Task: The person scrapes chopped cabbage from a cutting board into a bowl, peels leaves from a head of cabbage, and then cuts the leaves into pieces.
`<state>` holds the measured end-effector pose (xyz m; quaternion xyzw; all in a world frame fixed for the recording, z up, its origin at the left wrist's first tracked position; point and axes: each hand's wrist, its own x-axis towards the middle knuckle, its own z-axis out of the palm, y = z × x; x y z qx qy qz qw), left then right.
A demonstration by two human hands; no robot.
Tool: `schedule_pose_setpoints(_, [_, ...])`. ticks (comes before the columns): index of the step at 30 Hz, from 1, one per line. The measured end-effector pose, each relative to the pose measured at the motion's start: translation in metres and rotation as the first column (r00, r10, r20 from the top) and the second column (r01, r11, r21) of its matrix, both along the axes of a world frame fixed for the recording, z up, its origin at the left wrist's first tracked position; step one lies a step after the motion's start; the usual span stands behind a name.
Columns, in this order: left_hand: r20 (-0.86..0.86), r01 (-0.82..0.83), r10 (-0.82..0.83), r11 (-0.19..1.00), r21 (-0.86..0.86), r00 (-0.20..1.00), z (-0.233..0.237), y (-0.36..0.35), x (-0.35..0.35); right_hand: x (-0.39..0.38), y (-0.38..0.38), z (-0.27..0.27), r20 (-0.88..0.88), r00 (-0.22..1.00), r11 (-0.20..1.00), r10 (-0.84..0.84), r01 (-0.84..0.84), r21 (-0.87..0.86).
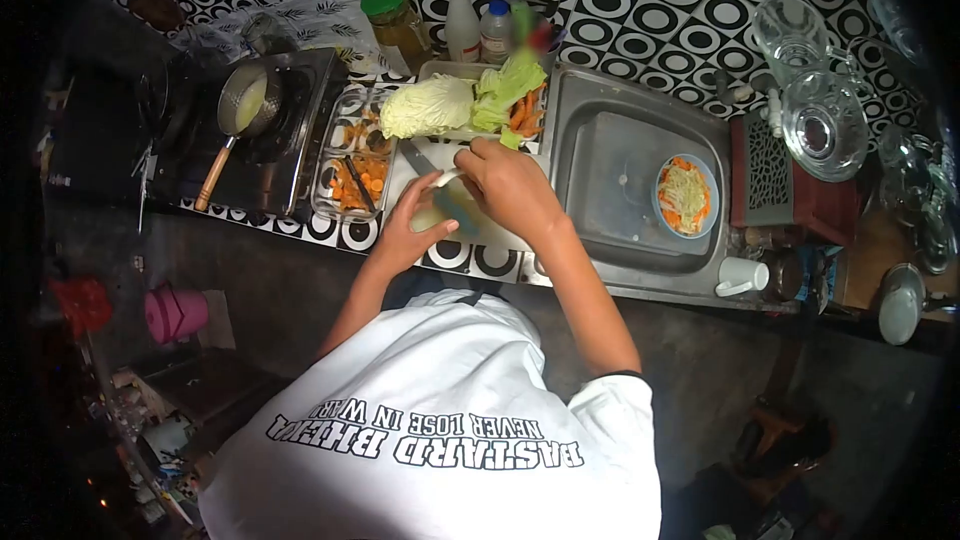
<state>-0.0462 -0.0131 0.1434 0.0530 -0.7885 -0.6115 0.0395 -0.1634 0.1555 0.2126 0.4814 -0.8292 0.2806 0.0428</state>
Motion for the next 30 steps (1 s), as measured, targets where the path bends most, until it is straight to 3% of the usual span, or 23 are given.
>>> schedule_pose_setpoints(1, [-0.136, 0.006, -0.022, 0.993, -0.119, 0.99, 0.014, 0.005, -0.006, 0.004, 0.003, 0.014, 0.064, 0.998, 0.993, -0.015, 0.022, -0.117])
schedule_pose_setpoints(2, [-0.21, -0.016, -0.003, 0.996, -0.09, 0.978, 0.024, 0.01, -0.012, 0.008, 0.004, 0.024, 0.131, 0.991, 0.972, -0.022, 0.052, -0.231])
schedule_pose_setpoints(3, [-0.158, -0.024, 0.019, 0.999, -0.032, 0.987, 0.033, 0.01, -0.015, 0.011, 0.004, 0.029, 0.229, 0.973, 0.947, -0.016, 0.089, -0.308])
schedule_pose_setpoints(4, [-0.103, -0.034, 0.036, 0.999, 0.023, 0.994, 0.039, 0.009, -0.018, 0.012, 0.003, 0.028, 0.222, 0.975, 0.947, -0.013, 0.083, -0.311])
schedule_pose_setpoints(6, [-0.087, -0.026, 0.034, 0.996, 0.088, 0.996, 0.041, 0.003, -0.025, 0.013, -0.001, 0.019, 0.497, 0.868, 0.886, 0.003, 0.229, -0.404])
schedule_pose_setpoints(8, [-0.066, -0.028, 0.038, 0.988, 0.152, 0.997, 0.042, -0.004, -0.024, 0.014, -0.005, 0.001, 0.565, 0.825, 0.903, 0.005, 0.239, -0.358])
schedule_pose_setpoints(10, [0.014, -0.05, 0.049, 0.997, 0.057, 0.999, 0.042, -0.015, -0.019, 0.014, -0.012, -0.03, 0.701, 0.698, 0.844, 0.148, 0.281, -0.458])
schedule_pose_setpoints(11, [0.035, -0.06, 0.059, 0.998, 0.026, 0.998, 0.035, -0.023, -0.016, 0.017, -0.011, -0.041, 0.775, 0.626, 0.889, 0.08, 0.308, -0.34])
schedule_pose_setpoints(14, [0.092, -0.129, 0.163, 0.946, -0.298, 0.982, 0.0, -0.05, -0.002, 0.024, -0.019, -0.111, 0.768, 0.631, 0.972, -0.106, 0.229, -0.054])
schedule_pose_setpoints(15, [0.108, -0.129, 0.167, 0.946, -0.297, 0.98, -0.002, -0.051, 0.003, 0.026, -0.022, -0.137, 0.717, 0.668, 0.977, -0.2, 0.192, 0.094])
schedule_pose_setpoints(16, [0.174, -0.098, 0.177, 0.916, -0.388, 0.969, -0.004, -0.053, 0.006, 0.032, -0.024, -0.156, 0.725, 0.659, 0.977, -0.2, 0.187, 0.099])
schedule_pose_setpoints(18, [0.238, -0.059, 0.194, 0.876, -0.479, 0.952, 0.0, -0.058, 0.006, 0.039, -0.032, -0.175, 0.454, 0.861, 0.965, -0.229, 0.141, 0.219])
schedule_pose_setpoints(19, [0.339, 0.011, 0.175, 0.875, -0.484, 0.924, 0.004, -0.058, 0.006, 0.04, -0.035, -0.178, 0.419, 0.879, 0.958, -0.229, 0.127, 0.258])
schedule_pose_setpoints(21, [0.447, 0.092, 0.156, 0.87, -0.485, 0.881, 0.004, -0.059, 0.006, 0.036, -0.039, -0.184, 0.429, 0.877, 0.956, -0.215, 0.1, 0.275])
schedule_pose_setpoints(26, [0.42, 0.15, 0.093, 0.847, -0.51, 0.903, -0.027, -0.067, 0.006, 0.03, -0.02, -0.17, 0.496, 0.845, 0.965, -0.199, 0.083, 0.247])
schedule_pose_setpoints(28, [0.414, 0.221, 0.011, 0.832, -0.508, 0.91, -0.036, -0.066, -0.001, 0.034, 0.002, -0.156, 0.564, 0.782, 0.964, -0.264, 0.195, 0.181])
schedule_pose_setpoints(30, [0.475, 0.327, -0.074, 0.816, -0.476, 0.877, -0.037, -0.057, -0.012, 0.043, 0.03, -0.143, 0.61, 0.699, 0.928, -0.374, 0.279, 0.248])
